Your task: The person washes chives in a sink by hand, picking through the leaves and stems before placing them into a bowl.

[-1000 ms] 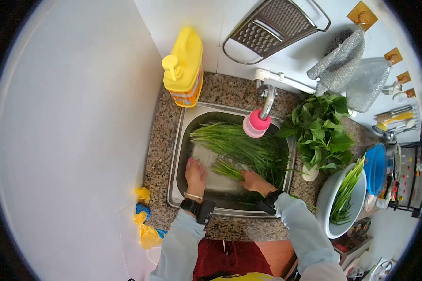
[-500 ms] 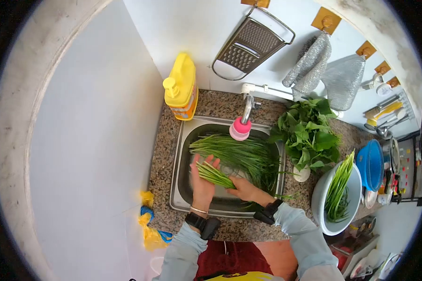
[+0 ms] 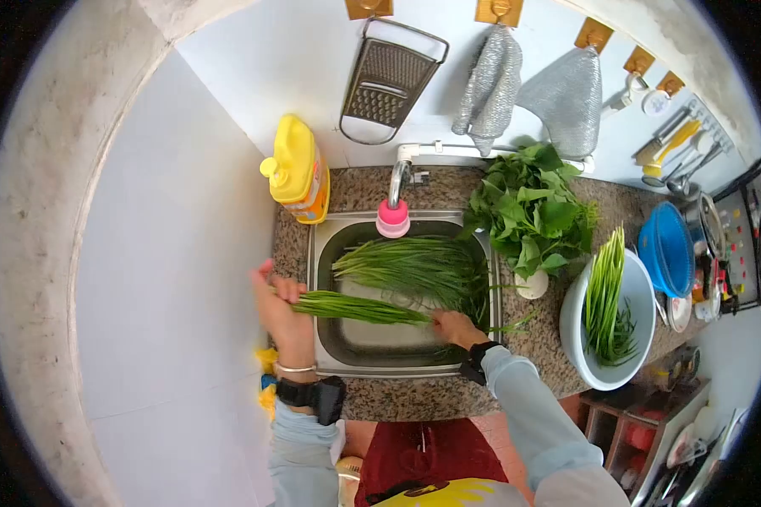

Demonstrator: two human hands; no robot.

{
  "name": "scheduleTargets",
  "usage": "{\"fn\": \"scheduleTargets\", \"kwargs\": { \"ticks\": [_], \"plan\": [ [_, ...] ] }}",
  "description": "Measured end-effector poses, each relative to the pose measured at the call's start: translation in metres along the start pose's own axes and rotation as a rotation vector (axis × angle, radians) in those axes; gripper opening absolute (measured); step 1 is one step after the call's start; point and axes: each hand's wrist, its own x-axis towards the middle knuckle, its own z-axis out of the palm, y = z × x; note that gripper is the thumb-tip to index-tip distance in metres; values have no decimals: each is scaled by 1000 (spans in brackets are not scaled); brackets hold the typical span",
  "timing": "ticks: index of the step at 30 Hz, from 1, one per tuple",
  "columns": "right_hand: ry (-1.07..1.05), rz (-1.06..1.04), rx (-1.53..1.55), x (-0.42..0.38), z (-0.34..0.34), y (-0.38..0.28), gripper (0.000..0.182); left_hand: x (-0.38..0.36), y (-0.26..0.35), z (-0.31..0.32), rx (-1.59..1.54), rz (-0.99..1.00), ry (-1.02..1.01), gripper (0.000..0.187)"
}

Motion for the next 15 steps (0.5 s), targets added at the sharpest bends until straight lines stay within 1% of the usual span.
{"fn": "scheduleTargets", "kwargs": {
  "ticks": [2,3,4,5,6,8,10,12,13,14,15],
  "plan": [
    [-103,53,-90,-2,7,13,33,3,21,3,-20,30,-17,34],
    [-92,50,-82,-3,6,10,33,3,31,3,0,55,-25,34],
    [-119,62,-141,-4,6,6,29,3,39,3,19,82,-33,34],
    [-146,76,-202,-6,6,3,26,4,44,3,23,85,-42,34],
    [-139,75,-196,-10,1,-3,26,4,47,3,24,80,-54,33],
    [219,-172,-11,-24,-23,-24,24,-1,49,6,23,77,-75,33],
    [338,-294,159,-37,-61,-60,31,-11,43,13,19,27,-58,36],
    [460,-443,354,-51,-93,-93,46,-19,31,19,-4,-10,-88,36],
    [474,-439,352,-59,-106,-107,46,-24,24,20,-24,-48,-108,36],
    [542,-516,325,-67,-118,-120,54,-28,16,24,-26,-52,-122,36],
    [611,-591,294,-72,-126,-129,62,-34,7,27,-45,-105,-145,36]
  ]
}}
